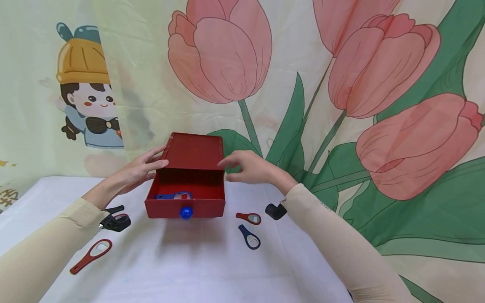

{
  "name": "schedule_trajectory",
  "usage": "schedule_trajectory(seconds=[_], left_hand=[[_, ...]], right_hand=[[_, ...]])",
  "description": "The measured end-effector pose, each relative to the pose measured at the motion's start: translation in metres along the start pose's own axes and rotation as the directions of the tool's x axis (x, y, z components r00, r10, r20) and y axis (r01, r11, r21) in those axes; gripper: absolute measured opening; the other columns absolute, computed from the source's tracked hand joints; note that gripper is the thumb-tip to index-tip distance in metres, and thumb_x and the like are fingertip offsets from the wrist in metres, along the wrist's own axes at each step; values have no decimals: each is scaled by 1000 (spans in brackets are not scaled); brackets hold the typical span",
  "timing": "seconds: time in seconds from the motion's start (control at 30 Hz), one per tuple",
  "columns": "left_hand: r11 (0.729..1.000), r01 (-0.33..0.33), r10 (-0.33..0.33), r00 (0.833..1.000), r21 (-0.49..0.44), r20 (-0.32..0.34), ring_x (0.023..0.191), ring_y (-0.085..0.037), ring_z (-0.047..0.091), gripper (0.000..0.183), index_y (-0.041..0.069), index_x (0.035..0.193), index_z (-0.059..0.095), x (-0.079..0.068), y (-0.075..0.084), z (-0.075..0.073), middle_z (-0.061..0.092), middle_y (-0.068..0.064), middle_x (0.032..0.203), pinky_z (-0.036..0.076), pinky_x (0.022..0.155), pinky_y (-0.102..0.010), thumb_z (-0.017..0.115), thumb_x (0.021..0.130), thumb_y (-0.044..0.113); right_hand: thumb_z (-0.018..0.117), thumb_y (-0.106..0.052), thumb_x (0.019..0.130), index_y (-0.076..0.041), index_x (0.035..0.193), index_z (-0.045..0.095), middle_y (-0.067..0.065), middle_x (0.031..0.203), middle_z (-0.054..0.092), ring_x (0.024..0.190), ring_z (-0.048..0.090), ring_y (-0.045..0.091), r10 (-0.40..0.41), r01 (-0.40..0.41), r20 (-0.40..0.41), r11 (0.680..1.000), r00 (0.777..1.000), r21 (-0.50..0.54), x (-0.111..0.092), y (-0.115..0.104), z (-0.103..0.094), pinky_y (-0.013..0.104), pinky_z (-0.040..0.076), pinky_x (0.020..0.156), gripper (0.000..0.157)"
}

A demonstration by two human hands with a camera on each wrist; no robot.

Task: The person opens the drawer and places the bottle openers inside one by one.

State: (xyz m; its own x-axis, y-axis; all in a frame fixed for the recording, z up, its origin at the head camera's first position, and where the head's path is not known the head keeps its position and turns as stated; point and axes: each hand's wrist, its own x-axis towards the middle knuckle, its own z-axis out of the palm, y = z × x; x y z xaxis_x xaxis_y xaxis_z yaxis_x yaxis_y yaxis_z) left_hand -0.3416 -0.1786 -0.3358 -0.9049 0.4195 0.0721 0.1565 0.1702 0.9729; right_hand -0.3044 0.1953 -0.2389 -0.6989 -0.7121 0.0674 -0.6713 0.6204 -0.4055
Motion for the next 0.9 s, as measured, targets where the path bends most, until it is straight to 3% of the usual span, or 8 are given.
schedule_trajectory(seconds=[0.3,0.57,0.7,0.9], left_hand=[[1000,10,-10,1000,5,-16,160,-44,18,92,21,173,1,-4,0,-2,9,-18,177,26,126,-64,62,106,36],[1000,-1,1,1000,7,-9,160,-44,18,91,21,173,3,4,0,7,10,-18,177,28,125,-65,62,105,37],[1000,-2,3,1000,9,-15,160,-44,17,92,21,173,3,3,0,6,10,-18,177,28,125,-65,63,105,37],[1000,3,-3,1000,10,-24,160,-44,18,92,21,173,3,0,1,3,10,-18,177,28,125,-65,63,105,36]], right_hand=[[74,-12,99,-9,145,65,11,145,64,130,61,31,82,-82,-54,997,995,-4,-19,37,7,41,61,98,47],[76,-13,99,-6,149,60,13,147,63,129,61,35,154,-155,-116,988,981,2,-46,80,27,48,60,100,53],[76,-13,99,-5,149,59,16,149,61,132,58,40,171,-169,-136,985,976,22,-49,96,40,57,56,105,54],[76,-12,98,-3,149,59,19,146,62,128,59,40,175,-173,-155,985,972,27,-47,117,61,58,57,103,54]])
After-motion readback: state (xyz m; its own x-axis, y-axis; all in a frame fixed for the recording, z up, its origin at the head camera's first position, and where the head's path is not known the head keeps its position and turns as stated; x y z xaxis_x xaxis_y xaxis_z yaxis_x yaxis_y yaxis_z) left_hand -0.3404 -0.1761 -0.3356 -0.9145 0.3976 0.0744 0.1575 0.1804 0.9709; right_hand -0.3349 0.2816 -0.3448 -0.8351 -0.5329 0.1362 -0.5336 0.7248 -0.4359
